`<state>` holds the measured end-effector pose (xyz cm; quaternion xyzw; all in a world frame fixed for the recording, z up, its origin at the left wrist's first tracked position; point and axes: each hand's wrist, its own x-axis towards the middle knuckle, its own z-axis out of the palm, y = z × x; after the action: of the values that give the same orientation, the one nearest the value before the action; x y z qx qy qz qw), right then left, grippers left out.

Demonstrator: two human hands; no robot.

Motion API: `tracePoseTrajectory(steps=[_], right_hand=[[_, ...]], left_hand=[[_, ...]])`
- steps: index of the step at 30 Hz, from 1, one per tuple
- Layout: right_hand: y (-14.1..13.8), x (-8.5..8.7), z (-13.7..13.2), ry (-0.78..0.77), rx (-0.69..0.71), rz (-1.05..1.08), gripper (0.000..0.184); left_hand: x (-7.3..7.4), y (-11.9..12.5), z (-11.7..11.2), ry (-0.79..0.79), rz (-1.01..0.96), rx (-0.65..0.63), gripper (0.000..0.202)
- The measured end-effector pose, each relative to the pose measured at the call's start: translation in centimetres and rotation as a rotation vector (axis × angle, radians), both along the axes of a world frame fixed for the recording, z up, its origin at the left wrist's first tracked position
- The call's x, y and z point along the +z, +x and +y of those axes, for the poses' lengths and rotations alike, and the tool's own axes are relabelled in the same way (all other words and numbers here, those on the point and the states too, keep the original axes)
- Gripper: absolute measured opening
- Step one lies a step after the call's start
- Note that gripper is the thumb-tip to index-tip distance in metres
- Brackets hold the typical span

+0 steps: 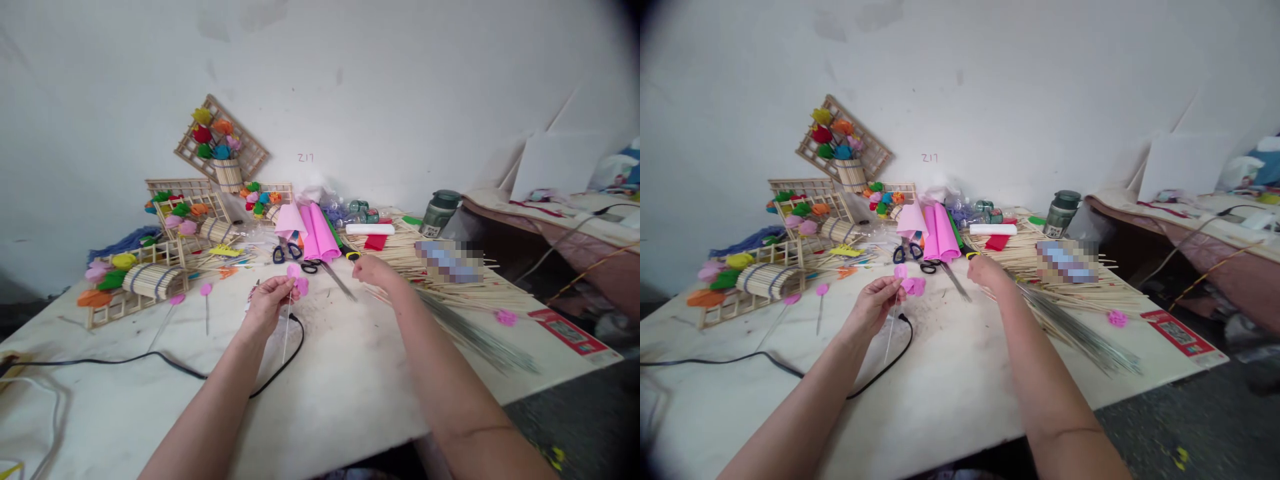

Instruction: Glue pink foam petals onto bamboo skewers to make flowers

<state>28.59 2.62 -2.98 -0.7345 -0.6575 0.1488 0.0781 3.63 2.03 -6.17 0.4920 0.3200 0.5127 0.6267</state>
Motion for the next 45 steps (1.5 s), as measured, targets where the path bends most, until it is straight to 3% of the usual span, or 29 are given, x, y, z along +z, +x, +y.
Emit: tracePoseTrajectory(steps=[4,7,9,13,17,21,26,33,38,45], right_hand=[[0.2,0.1,-0.5,-0.032,0.253,0.538,0.013],[-2.0,-0.6,-0.5,-0.051,0.399,0.893,0.017],[-4.3,-1.3,-0.5,-0.098,0.473,1.006,0.018],[-8.1,-2.7,-0.7,-0.146,0.528,1.096,0.017],[-9.7,-3.9,-0.9,-0.14,0.514,1.178,0.018],[-9.6,-4.2,-1.1,-0.182,0.518,1.243,0.019],[-7.9,-3.4,-0.9,-0.358,0.627,1.203,0.022],[-7.6,-3.8,0.1,-0.072,0.371,1.469,0.024],[-8.9,-4.4,0.1,-0.004,0.244,1.595,0.022],[-9.0,-4.8,0.5,0.053,0.159,1.583,0.018]], left_hand=[[0.2,0.3,-0.4,0.029,-0.015,0.029,0.015],[0.2,0.6,-0.6,0.092,-0.043,0.018,0.014],[0.2,0.8,-0.7,0.112,-0.057,0.017,0.013],[0.2,0.7,-0.7,0.087,-0.094,-0.006,0.015],[0.3,0.3,-0.6,0.068,-0.065,-0.041,0.016],[0.3,-0.1,-0.5,0.04,-0.031,-0.048,0.018],[0.4,-0.2,-0.5,0.02,0.01,-0.063,0.018],[0.3,0.4,-1.2,0.029,0.088,-0.141,0.017],[0.2,0.8,-1.6,0.044,0.113,-0.198,0.017],[0.1,0.7,-1.4,0.065,0.12,-0.242,0.017]])
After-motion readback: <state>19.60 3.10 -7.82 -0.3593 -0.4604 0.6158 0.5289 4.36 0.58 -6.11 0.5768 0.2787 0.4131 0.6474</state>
